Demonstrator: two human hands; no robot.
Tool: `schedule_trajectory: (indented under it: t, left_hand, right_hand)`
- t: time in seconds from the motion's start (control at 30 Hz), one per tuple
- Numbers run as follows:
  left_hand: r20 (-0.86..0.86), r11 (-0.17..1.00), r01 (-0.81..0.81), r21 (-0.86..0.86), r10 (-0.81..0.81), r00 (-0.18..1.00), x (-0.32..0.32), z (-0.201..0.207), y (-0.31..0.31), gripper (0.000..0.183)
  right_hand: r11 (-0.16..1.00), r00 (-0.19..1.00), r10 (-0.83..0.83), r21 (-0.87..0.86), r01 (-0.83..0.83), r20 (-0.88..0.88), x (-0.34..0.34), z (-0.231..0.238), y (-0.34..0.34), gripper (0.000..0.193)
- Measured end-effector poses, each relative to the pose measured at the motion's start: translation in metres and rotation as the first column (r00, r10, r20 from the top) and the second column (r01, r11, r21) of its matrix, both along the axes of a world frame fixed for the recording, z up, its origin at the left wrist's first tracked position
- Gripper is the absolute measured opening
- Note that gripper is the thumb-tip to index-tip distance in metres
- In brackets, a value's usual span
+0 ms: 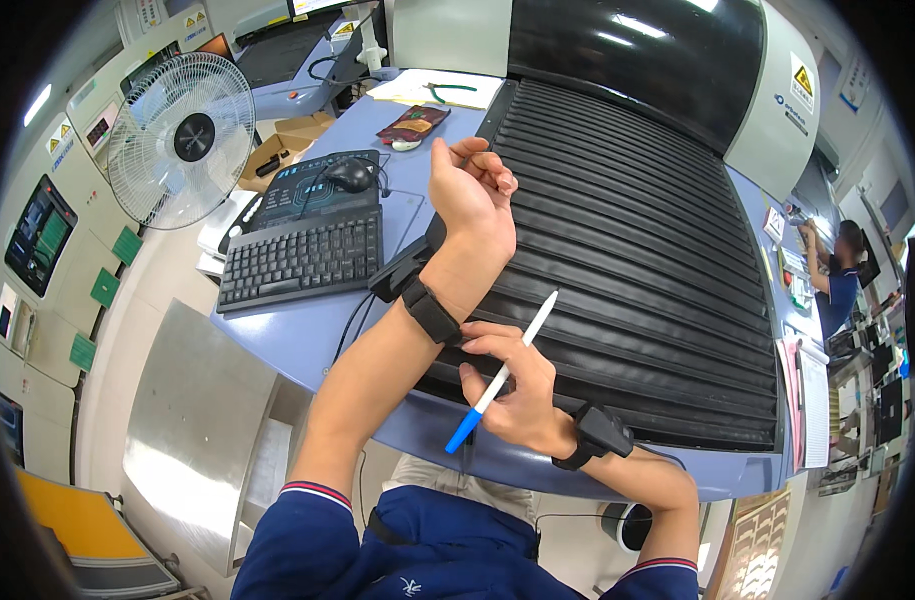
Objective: Inspecting and marking printed circuit board panels using a blue pen on an automated industrial machine surface.
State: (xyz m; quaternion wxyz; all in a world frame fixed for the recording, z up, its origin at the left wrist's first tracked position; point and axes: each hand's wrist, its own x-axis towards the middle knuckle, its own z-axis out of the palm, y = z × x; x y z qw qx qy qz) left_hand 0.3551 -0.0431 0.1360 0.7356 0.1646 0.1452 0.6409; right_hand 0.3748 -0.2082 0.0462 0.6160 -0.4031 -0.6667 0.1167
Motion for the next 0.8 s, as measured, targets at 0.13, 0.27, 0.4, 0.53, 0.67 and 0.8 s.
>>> schedule_trajectory:
  t: [0.13,0.27,0.4,0.53,0.67,0.8]
  left_hand:
    - [-0.406,0.885,-0.026,0.464,0.238,0.882,-0.009,-0.008,-0.007,0.04]
    - [-0.101,0.047,0.238,0.97,0.97,0.221,-0.004,-0.04,-0.006,0.034]
    - [-0.008,-0.023,0.476,0.879,0.998,0.063,0.004,-0.062,-0.018,0.033]
    - [-0.036,0.031,0.561,0.827,0.999,-0.002,0.007,-0.083,-0.014,0.032]
    - [-0.245,0.201,0.614,0.764,0.969,-0.012,-0.032,-0.093,-0.012,0.021]
    - [-0.521,0.502,0.596,0.627,0.839,-0.159,-0.079,-0.092,-0.007,0.038]
  right_hand:
    - [0.993,0.991,-0.019,0.118,0.002,0.136,0.01,0.01,-0.002,0.036]
    - [0.99,0.961,-0.057,0.143,0.019,0.271,0.01,0.022,-0.007,0.042]
    - [0.991,0.96,0.064,-0.13,-0.03,0.273,-0.007,0.022,-0.013,0.044]
    - [0.967,0.939,0.149,-0.243,-0.074,0.309,0.0,0.02,-0.018,0.042]
    - [0.991,0.928,-0.009,-0.122,0.059,0.373,0.043,0.032,-0.023,0.042]
    - [0.879,0.795,-0.459,0.076,0.47,0.397,0.142,0.03,-0.019,0.032]
